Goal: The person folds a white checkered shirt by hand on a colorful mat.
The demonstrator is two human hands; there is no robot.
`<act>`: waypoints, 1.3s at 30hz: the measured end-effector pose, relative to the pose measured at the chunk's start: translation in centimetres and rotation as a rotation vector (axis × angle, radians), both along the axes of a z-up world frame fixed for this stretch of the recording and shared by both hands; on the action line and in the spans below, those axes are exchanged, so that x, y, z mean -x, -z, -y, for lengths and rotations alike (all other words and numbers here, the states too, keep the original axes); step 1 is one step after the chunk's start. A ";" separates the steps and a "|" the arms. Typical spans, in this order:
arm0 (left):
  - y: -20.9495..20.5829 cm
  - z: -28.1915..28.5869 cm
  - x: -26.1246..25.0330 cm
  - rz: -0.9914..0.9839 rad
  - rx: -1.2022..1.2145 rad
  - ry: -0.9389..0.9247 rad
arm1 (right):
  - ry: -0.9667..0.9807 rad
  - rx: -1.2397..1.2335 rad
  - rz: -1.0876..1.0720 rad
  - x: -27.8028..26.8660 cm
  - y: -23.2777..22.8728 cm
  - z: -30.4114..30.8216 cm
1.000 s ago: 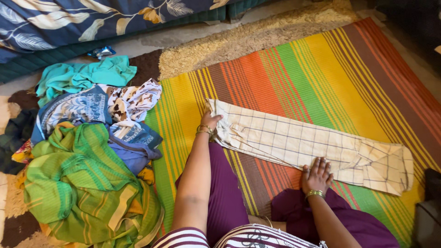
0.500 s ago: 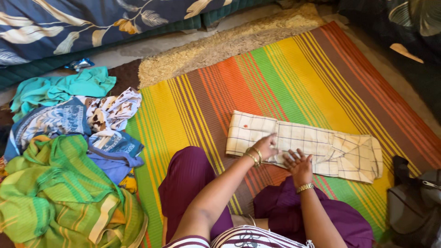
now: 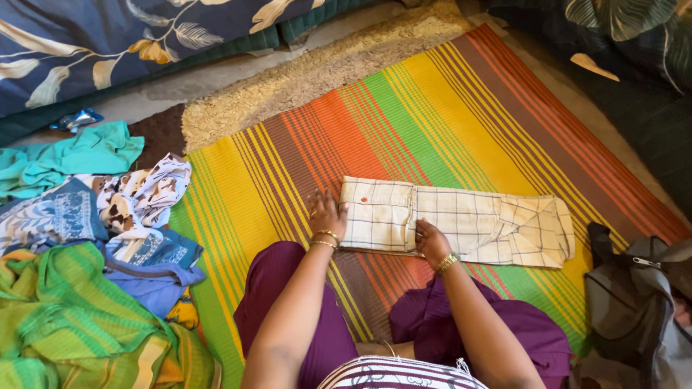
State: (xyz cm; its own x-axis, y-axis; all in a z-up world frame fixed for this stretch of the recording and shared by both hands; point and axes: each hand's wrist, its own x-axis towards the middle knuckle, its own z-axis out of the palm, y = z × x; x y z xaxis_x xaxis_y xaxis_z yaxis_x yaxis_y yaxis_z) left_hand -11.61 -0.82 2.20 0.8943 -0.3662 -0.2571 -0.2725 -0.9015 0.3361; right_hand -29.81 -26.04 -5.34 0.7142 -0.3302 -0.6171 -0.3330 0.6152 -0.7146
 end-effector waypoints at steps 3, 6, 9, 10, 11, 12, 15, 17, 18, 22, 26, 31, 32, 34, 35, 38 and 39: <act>-1.5 1.2 0.8 0.014 -0.056 0.110 | -0.047 0.142 -0.180 -2.0 -0.4 -1.0; -2.3 1.8 1.8 -0.021 -0.097 0.247 | -0.080 0.316 -0.279 -3.2 -0.4 -1.4; -1.4 2.5 2.3 0.027 -0.115 0.318 | -0.094 0.564 -0.419 -4.6 -1.4 -2.1; -0.9 2.5 2.2 0.042 -0.128 0.325 | -0.092 0.543 -0.419 -5.0 -2.2 -2.7; -0.4 2.6 2.2 0.057 -0.141 0.332 | -0.089 0.523 -0.419 -5.0 -3.0 -3.2; 0.1 2.6 2.1 0.048 -0.140 0.340 | -0.069 0.552 -0.424 -4.6 -3.8 -3.7; 0.9 2.7 1.9 0.035 -0.153 0.376 | -0.009 0.656 -0.447 -3.9 -4.5 -4.5; 1.1 2.9 2.2 0.045 -0.183 0.423 | 0.034 0.744 -0.471 -3.1 -3.4 -4.8; 1.1 3.0 2.3 0.053 -0.186 0.417 | 0.077 0.885 -0.447 -3.1 -2.8 -4.8; 0.9 3.2 2.7 0.083 -0.219 0.409 | 0.177 1.438 -0.328 -4.0 -2.4 -5.4; 1.2 3.5 2.9 0.101 -0.286 0.418 | -0.168 1.622 -0.066 -8.2 -3.9 -7.9; 3.4 3.7 2.6 0.122 -0.258 0.410 | -0.832 1.733 -0.139 -11.5 -4.8 -9.9; 3.6 3.6 2.2 0.127 -0.257 0.404 | -0.971 1.689 -0.221 -11.9 -5.5 -9.8; 3.9 3.8 2.0 0.113 -0.231 0.397 | -1.045 1.689 -0.404 -12.1 -6.9 -9.4; 4.0 3.8 2.0 0.102 -0.220 0.392 | -1.085 1.684 -0.495 -12.0 -7.5 -9.4; 3.9 3.7 2.1 0.092 -0.260 0.421 | -0.888 1.562 -0.641 -12.1 -9.0 -8.3; 3.8 3.7 2.1 0.103 -0.244 0.416 | -0.861 1.537 -0.656 -12.0 -9.3 -7.8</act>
